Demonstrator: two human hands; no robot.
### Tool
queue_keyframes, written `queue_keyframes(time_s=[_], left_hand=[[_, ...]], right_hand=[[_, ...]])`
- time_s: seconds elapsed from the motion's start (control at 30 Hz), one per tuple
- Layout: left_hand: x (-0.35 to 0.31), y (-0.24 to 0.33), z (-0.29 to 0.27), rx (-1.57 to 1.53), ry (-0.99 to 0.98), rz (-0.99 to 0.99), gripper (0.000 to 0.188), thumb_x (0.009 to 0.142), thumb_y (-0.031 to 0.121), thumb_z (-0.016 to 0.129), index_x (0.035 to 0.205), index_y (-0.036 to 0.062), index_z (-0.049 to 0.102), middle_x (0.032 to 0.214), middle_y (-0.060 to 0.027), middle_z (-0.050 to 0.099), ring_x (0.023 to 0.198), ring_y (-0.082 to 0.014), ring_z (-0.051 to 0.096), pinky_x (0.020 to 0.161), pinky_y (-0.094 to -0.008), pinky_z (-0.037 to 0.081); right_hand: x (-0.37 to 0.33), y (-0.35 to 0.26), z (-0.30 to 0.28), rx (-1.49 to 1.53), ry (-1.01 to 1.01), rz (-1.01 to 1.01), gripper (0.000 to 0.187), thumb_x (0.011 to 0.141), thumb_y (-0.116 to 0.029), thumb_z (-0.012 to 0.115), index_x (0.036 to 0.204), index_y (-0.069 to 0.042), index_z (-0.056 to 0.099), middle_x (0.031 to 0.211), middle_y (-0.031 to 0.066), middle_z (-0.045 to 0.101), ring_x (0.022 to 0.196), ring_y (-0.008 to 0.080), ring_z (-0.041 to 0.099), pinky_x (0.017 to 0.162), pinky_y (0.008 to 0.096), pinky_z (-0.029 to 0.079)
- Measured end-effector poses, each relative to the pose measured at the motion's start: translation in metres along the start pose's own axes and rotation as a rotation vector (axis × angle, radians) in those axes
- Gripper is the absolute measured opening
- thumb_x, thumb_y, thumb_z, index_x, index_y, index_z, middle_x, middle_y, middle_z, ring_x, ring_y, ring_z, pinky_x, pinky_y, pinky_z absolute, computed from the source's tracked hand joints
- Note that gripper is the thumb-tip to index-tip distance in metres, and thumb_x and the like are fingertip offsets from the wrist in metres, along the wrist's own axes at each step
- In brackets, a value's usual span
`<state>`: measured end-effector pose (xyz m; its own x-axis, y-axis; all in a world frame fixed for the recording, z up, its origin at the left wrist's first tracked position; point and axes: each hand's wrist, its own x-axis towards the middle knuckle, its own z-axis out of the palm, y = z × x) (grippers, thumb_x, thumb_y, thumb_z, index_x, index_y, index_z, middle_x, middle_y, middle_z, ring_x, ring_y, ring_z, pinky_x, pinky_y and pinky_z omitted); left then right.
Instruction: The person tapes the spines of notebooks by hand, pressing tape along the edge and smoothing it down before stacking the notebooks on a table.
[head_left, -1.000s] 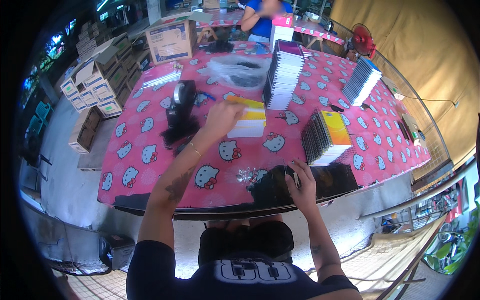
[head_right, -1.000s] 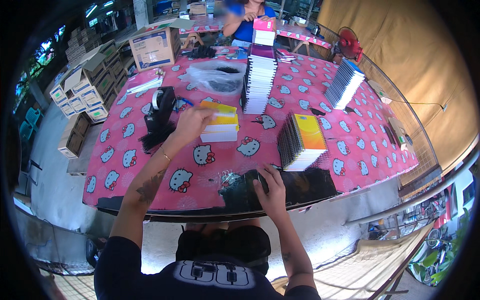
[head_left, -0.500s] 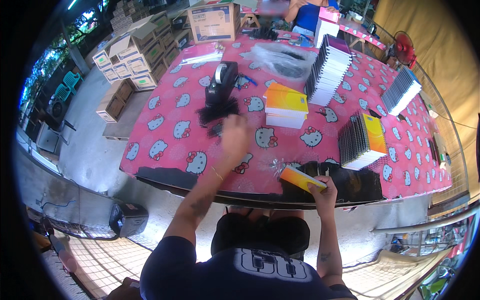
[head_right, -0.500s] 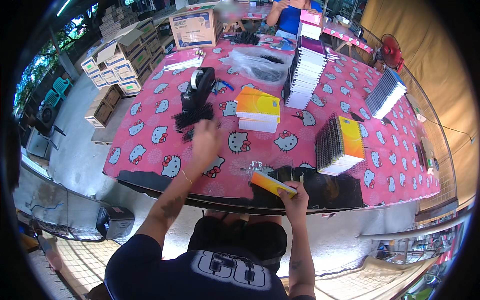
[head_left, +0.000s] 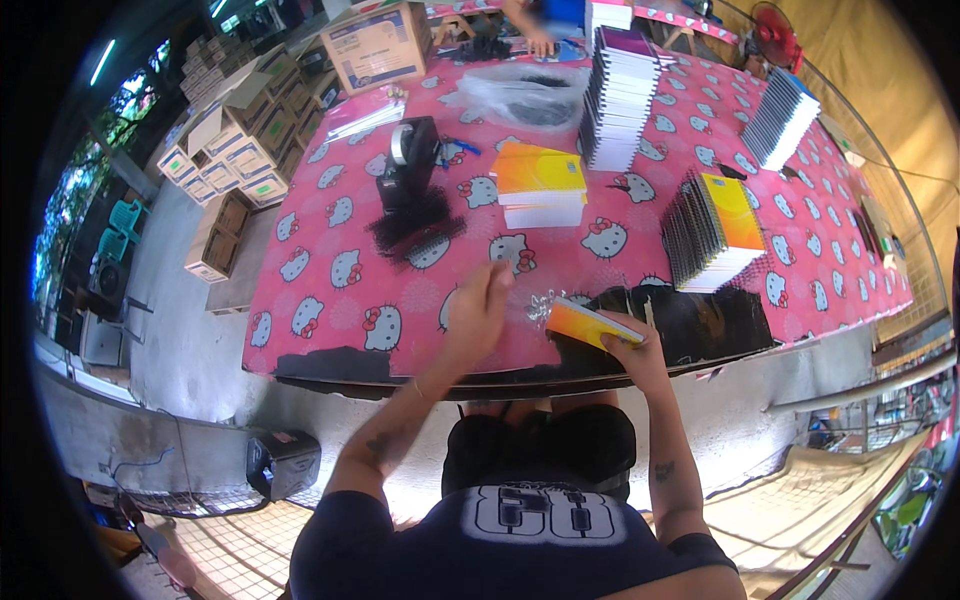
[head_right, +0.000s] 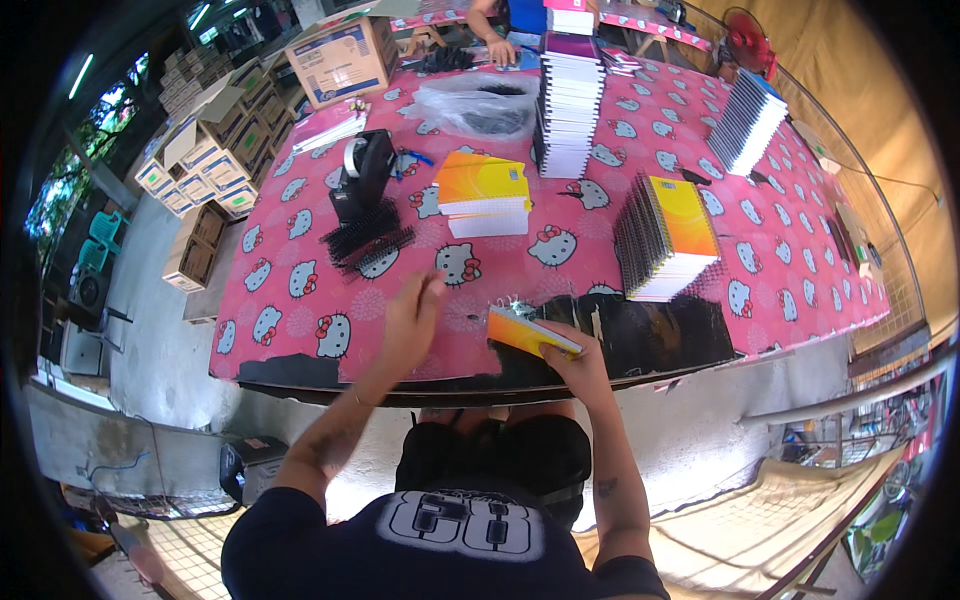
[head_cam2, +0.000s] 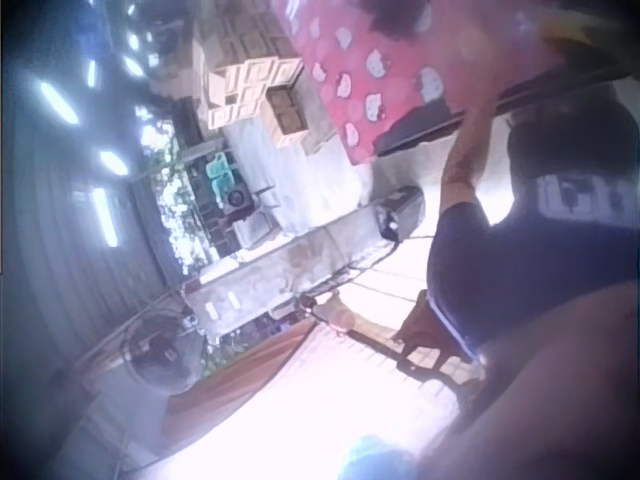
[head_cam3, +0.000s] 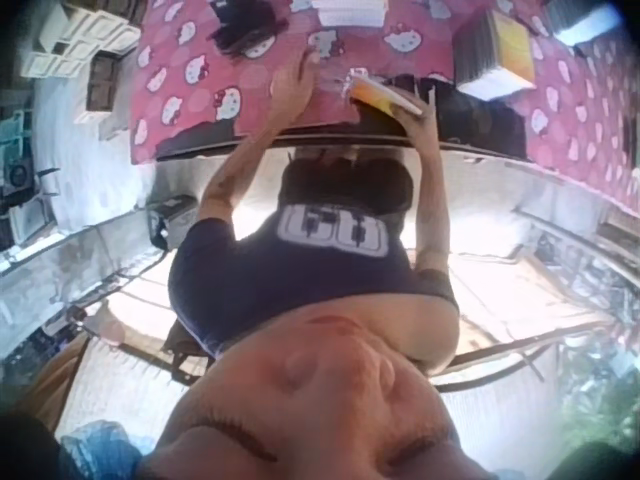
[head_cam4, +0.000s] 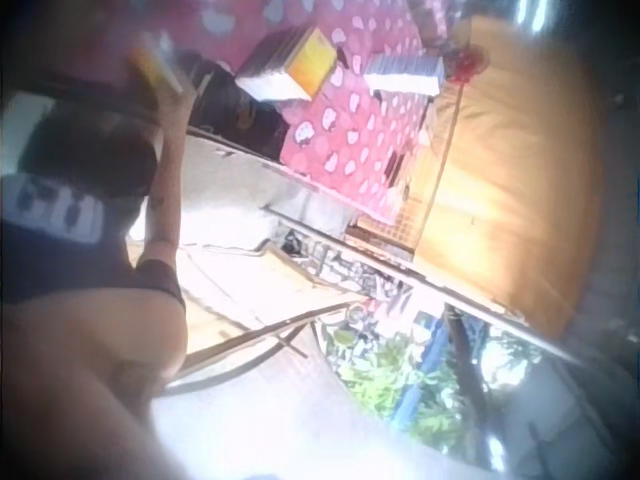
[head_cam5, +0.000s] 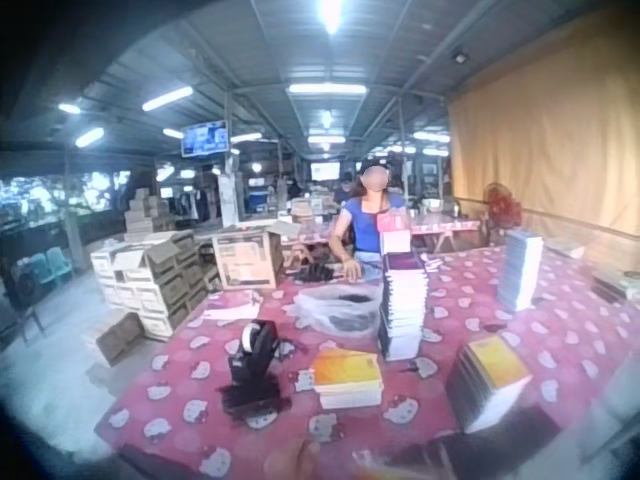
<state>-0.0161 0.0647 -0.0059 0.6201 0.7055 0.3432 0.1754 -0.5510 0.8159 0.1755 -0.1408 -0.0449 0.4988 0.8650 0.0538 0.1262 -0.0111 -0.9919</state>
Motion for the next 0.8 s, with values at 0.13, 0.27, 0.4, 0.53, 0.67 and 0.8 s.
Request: queue_keyframes(time_s=[0.13,0.27,0.4,0.53,0.67,0.8], left_hand=[[-0.050,0.012,0.053,-0.309,-0.120,-0.106,0.036,0.108,0.026,0.045,0.130,-0.0007,0.054,0.109,-0.0214,0.068,0.100,-0.0334,0.067,0.084,-0.0424,0.051],[-0.019,0.013,0.015,-0.150,-0.053,-0.055,0.026,0.103,0.016,0.058,0.123,0.0005,0.064,0.098,-0.0084,0.068,0.085,-0.0127,0.060,0.078,-0.0289,0.049],[-0.019,0.003,0.004,0.164,-0.080,0.369,0.022,0.092,0.009,0.070,0.113,0.0026,0.071,0.086,-0.0115,0.068,0.069,-0.0226,0.060,0.064,-0.0326,0.048],[-0.017,0.002,0.007,0.139,-0.069,0.353,0.019,0.089,0.008,0.072,0.107,0.0017,0.073,0.086,-0.0112,0.068,0.068,-0.0241,0.060,0.062,-0.0333,0.047],[-0.016,-0.005,0.013,0.102,-0.070,0.318,0.020,0.089,0.006,0.072,0.108,0.0017,0.072,0.086,-0.0107,0.068,0.073,-0.0239,0.064,0.064,-0.0320,0.049],[-0.008,0.001,0.015,0.017,-0.102,0.293,0.024,0.087,0.007,0.071,0.111,0.0045,0.070,0.085,-0.0126,0.063,0.081,-0.0326,0.066,0.066,-0.0382,0.052]], right_hand=[[0.007,0.008,0.003,-0.018,-0.045,-0.160,0.034,0.092,0.002,0.064,0.126,0.000,0.067,0.118,0.0092,0.070,0.104,0.0137,0.062,0.092,0.0269,0.049],[0.002,0.009,0.001,-0.008,-0.078,-0.138,0.033,0.094,0.001,0.063,0.126,0.001,0.067,0.117,0.0086,0.071,0.103,0.0117,0.062,0.093,0.0262,0.049],[0.001,0.002,0.004,0.029,-0.072,-0.070,0.032,0.095,0.000,0.062,0.126,0.002,0.067,0.114,0.0086,0.072,0.102,0.0111,0.062,0.093,0.0265,0.049],[0.001,0.003,0.005,0.061,-0.075,-0.071,0.031,0.095,0.000,0.062,0.125,0.002,0.067,0.114,0.0082,0.072,0.103,0.0110,0.062,0.093,0.0266,0.049],[0.001,0.005,0.004,0.058,-0.077,-0.070,0.031,0.095,-0.001,0.063,0.125,0.002,0.068,0.115,0.0083,0.072,0.105,0.0110,0.062,0.095,0.0268,0.049],[0.000,0.001,0.002,0.076,-0.093,-0.027,0.032,0.095,-0.001,0.063,0.126,0.001,0.067,0.116,0.0076,0.072,0.105,0.0107,0.062,0.095,0.0265,0.049]])
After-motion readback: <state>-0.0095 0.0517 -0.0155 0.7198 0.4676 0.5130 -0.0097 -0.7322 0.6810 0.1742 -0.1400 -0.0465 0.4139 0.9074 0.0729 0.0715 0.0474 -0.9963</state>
